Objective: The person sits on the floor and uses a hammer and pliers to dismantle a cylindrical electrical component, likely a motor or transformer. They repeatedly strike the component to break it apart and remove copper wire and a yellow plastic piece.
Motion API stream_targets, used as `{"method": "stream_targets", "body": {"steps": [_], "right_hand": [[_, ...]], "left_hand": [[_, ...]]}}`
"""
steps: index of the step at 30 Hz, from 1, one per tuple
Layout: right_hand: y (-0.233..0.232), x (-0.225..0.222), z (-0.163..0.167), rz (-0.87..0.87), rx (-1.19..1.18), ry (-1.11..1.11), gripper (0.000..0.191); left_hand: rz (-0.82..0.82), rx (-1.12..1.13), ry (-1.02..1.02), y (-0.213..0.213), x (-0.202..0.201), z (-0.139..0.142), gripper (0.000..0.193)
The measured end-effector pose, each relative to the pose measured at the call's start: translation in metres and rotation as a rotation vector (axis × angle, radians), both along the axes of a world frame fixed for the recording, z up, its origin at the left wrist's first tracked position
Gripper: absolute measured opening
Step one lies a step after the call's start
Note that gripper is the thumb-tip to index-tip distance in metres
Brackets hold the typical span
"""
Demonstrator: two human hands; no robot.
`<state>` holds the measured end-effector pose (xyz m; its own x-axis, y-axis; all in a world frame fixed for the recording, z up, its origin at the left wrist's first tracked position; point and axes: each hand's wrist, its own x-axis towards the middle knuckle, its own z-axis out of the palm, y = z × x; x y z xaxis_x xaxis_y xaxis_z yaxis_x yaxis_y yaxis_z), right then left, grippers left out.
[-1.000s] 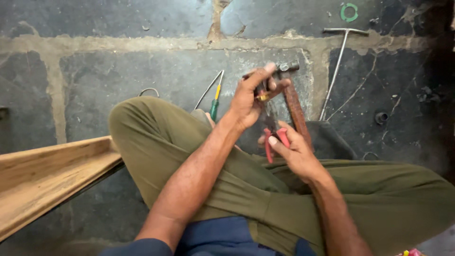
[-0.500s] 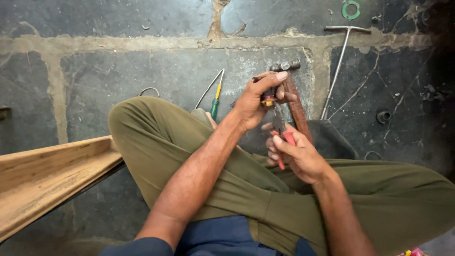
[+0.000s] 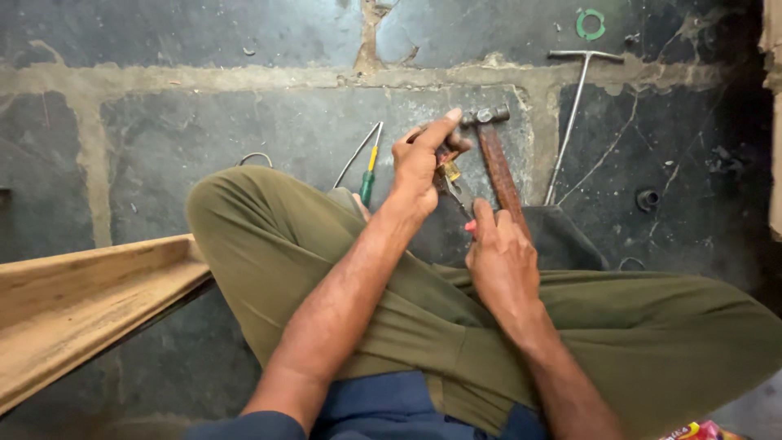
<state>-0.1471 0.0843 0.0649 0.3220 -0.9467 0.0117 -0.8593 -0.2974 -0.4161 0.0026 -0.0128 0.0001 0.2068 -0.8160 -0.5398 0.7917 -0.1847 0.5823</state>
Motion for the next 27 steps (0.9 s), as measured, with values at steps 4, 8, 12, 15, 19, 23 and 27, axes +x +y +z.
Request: {"method": "stream_targets", "body": {"steps": [4, 8, 12, 15, 19, 23, 27], "right_hand": [[-0.002, 0.003, 0.003, 0.001, -0.005, 0.067, 0.036], [-0.014, -0.007, 0.004, -0.058, 0.458, -0.349, 0.03], [-0.029, -0.026, 0.017, -0.283, 1.249, -0.882, 0.026], [-0.035, -0.029, 0.023, -0.349, 1.373, -0.982, 0.025], [-0.024, -0.012, 0.022, 0.159, 0.028, -0.329, 0.042], [-0.011, 0.003, 0.022, 0.051, -0.017, 0.096, 0.035], [-0.022, -0.003, 0.021, 0.025, 0.276, -0.037, 0.035]], "left_hand": [[0.011, -0.035, 0.077, -0.003, 0.004, -0.007, 0.016], [-0.063, -0.11, 0.108, -0.006, 0.012, -0.012, 0.017], [-0.168, -0.135, 0.325, -0.012, 0.018, -0.01, 0.017], [-0.197, -0.163, 0.397, -0.013, 0.02, -0.004, 0.018], [-0.082, -0.108, 0.012, -0.013, 0.021, 0.002, 0.022], [0.096, 0.049, 0.004, -0.015, 0.022, -0.004, 0.027], [0.125, 0.125, 0.265, -0.019, 0.029, -0.014, 0.027]]}}
